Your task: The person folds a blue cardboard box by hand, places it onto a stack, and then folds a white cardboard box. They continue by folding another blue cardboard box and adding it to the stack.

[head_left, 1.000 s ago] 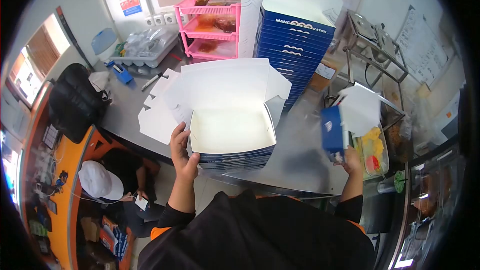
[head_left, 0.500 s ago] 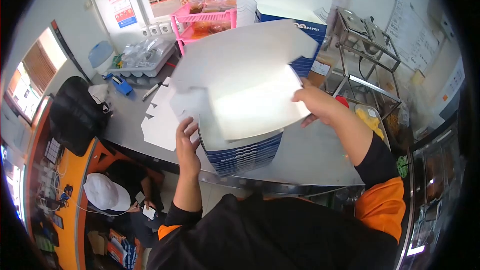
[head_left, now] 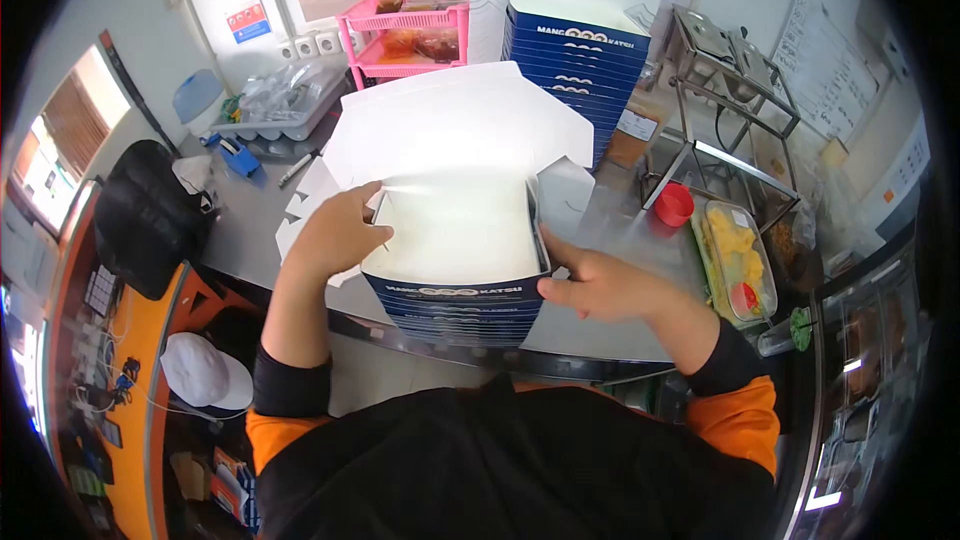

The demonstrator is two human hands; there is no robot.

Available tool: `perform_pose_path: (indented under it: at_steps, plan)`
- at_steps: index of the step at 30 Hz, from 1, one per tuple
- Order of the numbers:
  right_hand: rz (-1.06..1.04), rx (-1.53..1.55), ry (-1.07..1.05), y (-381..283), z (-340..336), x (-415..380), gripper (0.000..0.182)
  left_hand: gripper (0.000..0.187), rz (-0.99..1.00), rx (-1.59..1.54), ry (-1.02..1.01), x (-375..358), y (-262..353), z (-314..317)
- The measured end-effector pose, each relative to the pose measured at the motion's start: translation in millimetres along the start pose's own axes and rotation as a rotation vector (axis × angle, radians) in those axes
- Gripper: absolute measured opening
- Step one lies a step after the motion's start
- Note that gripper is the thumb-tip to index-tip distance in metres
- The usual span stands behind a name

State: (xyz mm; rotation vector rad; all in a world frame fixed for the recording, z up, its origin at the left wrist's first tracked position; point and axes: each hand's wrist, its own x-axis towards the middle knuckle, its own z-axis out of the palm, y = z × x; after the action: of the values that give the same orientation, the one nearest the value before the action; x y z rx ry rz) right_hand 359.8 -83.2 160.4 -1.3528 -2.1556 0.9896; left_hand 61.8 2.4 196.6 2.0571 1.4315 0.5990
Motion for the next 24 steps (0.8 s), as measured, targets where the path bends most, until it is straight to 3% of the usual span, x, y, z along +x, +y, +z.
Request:
perform_pose_path:
  at_steps: [1,4,9,13,15,18,21,24]
  plan:
    - [-0.140,-0.058,0.094,-2,6,2,0.074,0.052,-0.009,0.171,-0.027,-1,14,-7]
    - [-0.075,-0.230,0.106,-21,6,-8,0.059,0.048,0.101,0.470,-0.052,13,4,-6]
    - [-0.275,-0.381,0.377,-11,23,-5,0.042,0.045,0.020,0.473,-0.068,15,10,-10]
    - [-0.399,-0.400,0.438,-4,27,4,0.034,0.045,0.056,0.485,-0.039,20,1,-12]
    - [-0.420,-0.379,0.438,-1,30,4,0.033,0.045,0.052,0.475,-0.040,18,6,-12]
    - [-0.289,-0.336,0.341,-9,24,-1,0.030,0.044,0.016,0.486,-0.061,17,7,-11]
    - [-0.259,-0.224,0.422,-16,14,-3,0.028,0.043,-0.012,0.453,-0.051,10,10,-8]
    - [-0.411,-0.019,0.710,-18,9,22,0.029,0.041,-0.024,0.337,-0.033,9,1,-5]
